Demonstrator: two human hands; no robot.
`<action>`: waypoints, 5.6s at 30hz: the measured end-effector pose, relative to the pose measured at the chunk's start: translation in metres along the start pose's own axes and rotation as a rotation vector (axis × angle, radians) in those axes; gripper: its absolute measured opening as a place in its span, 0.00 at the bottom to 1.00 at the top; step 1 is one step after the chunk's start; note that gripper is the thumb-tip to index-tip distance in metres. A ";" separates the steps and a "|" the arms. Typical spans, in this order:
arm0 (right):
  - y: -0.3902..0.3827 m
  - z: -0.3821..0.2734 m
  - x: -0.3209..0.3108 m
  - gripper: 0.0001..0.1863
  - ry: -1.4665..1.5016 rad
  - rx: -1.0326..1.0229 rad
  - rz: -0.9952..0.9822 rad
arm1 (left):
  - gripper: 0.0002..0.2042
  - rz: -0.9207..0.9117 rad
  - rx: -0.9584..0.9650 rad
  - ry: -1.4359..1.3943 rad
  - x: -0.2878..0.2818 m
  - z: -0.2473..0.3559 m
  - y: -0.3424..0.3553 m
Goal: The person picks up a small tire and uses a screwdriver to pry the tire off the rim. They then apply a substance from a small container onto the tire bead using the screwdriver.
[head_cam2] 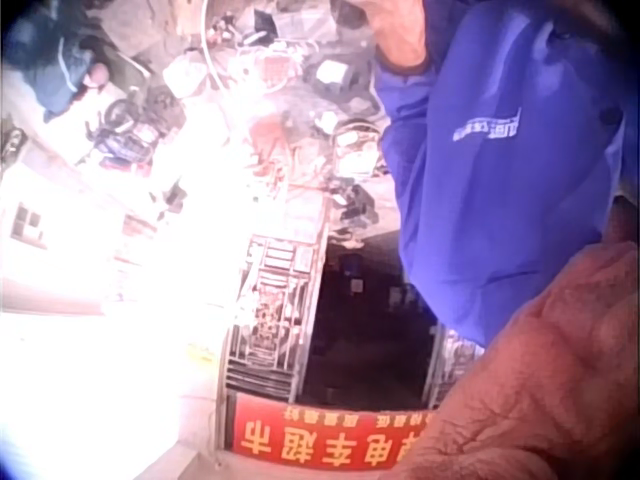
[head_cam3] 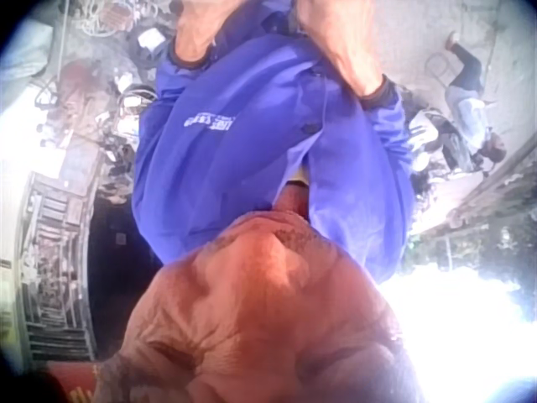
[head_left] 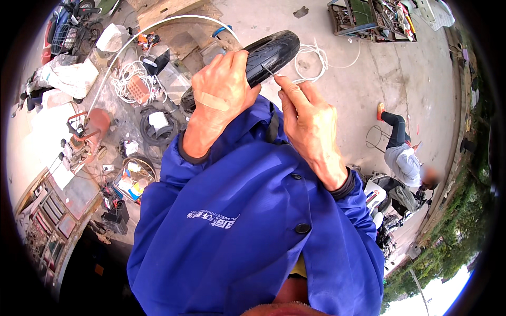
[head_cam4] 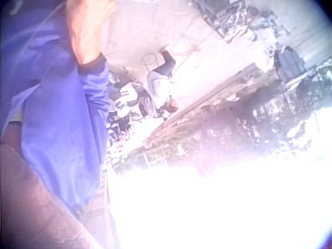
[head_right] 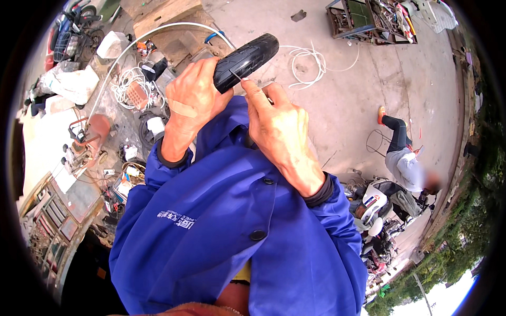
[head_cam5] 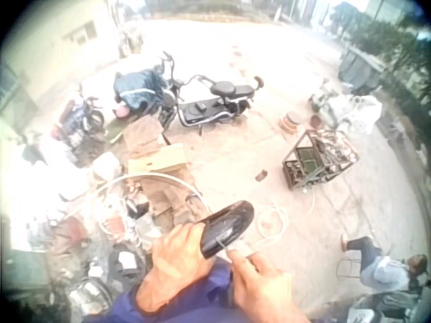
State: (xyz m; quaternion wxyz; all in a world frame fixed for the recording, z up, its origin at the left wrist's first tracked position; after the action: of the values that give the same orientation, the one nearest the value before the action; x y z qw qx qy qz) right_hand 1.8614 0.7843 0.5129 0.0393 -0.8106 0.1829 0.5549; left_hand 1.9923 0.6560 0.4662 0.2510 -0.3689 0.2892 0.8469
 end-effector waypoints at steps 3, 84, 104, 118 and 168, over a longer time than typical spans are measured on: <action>0.009 0.048 -0.007 0.17 -0.142 0.134 0.104 | 0.27 -0.024 -0.025 0.010 -0.002 -0.001 -0.006; 0.019 -0.010 -0.021 0.27 -0.263 -0.301 -0.145 | 0.30 -0.134 -0.016 -0.072 -0.010 -0.006 0.007; 0.040 -0.015 -0.031 0.09 -0.476 -0.642 -0.605 | 0.41 -0.145 0.086 -0.009 0.025 0.015 -0.029; 0.040 -0.002 -0.026 0.09 -0.396 -0.786 -0.704 | 0.40 -0.216 0.170 0.059 0.045 0.016 -0.047; 0.014 0.027 -0.022 0.18 -0.282 -0.210 0.224 | 0.27 -0.170 -0.016 -0.066 0.006 0.009 0.013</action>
State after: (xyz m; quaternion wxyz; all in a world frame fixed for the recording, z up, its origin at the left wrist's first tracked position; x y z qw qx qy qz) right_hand 1.8261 0.7837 0.5250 -0.0823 -0.6994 0.2055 0.6796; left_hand 1.9758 0.6539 0.4701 0.3284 -0.3658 0.2417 0.8366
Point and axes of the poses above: each hand's wrist, its own y-axis towards the middle knuckle, its own x-axis out of the palm, z = x × y, the point moved 4 cm from there along y, towards the middle knuckle, and after that the axes turned 11 degrees about -y, right-handed, at the moved point
